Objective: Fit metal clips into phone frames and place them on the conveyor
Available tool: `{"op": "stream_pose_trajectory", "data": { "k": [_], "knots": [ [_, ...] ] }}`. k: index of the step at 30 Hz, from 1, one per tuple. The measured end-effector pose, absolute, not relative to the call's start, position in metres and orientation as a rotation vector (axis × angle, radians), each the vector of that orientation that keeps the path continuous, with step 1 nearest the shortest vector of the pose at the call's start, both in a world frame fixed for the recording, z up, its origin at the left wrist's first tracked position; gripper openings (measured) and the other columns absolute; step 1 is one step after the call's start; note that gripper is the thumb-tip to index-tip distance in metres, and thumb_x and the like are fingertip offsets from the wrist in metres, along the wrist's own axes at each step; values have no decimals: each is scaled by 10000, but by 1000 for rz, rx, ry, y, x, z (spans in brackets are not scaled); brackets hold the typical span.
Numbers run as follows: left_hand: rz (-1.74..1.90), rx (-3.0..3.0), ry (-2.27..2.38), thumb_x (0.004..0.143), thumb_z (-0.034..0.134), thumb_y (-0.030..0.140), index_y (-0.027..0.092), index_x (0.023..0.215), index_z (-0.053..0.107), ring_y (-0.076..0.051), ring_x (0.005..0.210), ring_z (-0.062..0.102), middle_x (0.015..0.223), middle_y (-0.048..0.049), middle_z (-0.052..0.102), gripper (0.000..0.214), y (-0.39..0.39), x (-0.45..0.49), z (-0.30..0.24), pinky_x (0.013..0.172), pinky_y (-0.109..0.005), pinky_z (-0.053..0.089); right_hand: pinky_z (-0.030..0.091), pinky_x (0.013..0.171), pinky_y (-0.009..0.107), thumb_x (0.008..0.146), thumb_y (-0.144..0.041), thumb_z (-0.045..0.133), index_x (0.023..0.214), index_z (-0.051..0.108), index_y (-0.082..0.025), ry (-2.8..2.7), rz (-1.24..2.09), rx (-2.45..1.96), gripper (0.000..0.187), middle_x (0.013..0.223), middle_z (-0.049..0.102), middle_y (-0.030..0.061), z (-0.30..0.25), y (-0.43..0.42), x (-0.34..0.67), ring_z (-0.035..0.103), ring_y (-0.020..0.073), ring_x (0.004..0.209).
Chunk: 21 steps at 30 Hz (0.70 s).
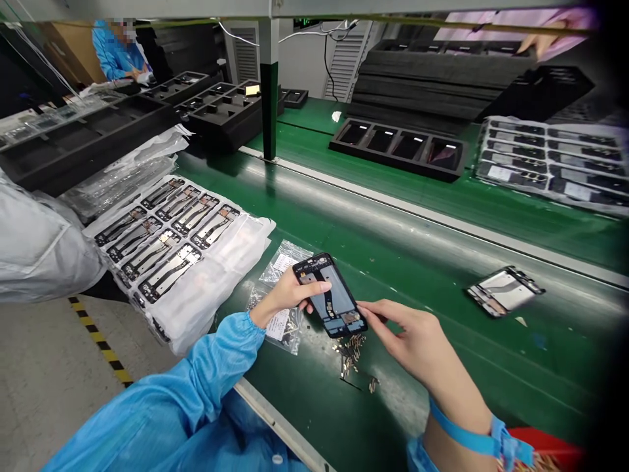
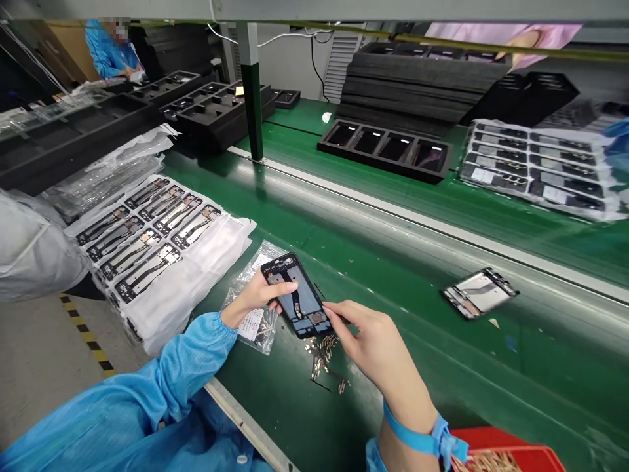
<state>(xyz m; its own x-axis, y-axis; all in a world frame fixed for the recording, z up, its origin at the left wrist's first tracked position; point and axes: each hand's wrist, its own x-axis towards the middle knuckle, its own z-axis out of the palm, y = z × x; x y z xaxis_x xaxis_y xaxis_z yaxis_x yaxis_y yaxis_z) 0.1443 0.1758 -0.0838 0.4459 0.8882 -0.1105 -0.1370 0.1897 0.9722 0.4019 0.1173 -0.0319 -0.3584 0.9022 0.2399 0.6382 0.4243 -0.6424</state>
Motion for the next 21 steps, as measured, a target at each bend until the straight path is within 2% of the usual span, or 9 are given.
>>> {"op": "stream_pose_trajectory", "data": {
  "k": [5, 12, 17, 21],
  "knots": [
    [834, 1217, 840, 799, 863, 621, 149, 803, 690, -123, 398, 568, 624, -24, 697, 502, 175, 142, -83, 379, -241, 480, 572, 538, 304, 1029, -365, 587, 1017, 818, -231, -2147, 745, -1328, 268, 921, 818, 73, -33, 120, 397, 757, 225, 711],
    [834, 1279, 836, 793, 863, 589, 141, 720, 668, -115, 413, 550, 584, -16, 651, 493, 175, 140, -86, 374, -221, 426, 570, 611, 306, 977, -374, 620, 933, 817, -217, -2087, 930, -1344, 257, 820, 787, 49, -37, 124, 394, 704, 206, 671],
    [863, 1280, 858, 815, 836, 614, 155, 736, 643, -118, 425, 555, 591, -9, 638, 504, 173, 142, -88, 385, -227, 435, 537, 634, 298, 951, -365, 608, 814, 737, -210, -2053, 881, -1368, 244, 730, 720, 36, -36, 125, 388, 637, 184, 647],
    [882, 1278, 865, 827, 832, 596, 155, 738, 637, -113, 426, 558, 595, -10, 641, 490, 172, 142, -89, 372, -215, 420, 511, 613, 280, 974, -359, 589, 842, 754, -214, -2094, 914, -1348, 257, 759, 733, 35, -37, 124, 387, 633, 175, 646]
  ]
}}
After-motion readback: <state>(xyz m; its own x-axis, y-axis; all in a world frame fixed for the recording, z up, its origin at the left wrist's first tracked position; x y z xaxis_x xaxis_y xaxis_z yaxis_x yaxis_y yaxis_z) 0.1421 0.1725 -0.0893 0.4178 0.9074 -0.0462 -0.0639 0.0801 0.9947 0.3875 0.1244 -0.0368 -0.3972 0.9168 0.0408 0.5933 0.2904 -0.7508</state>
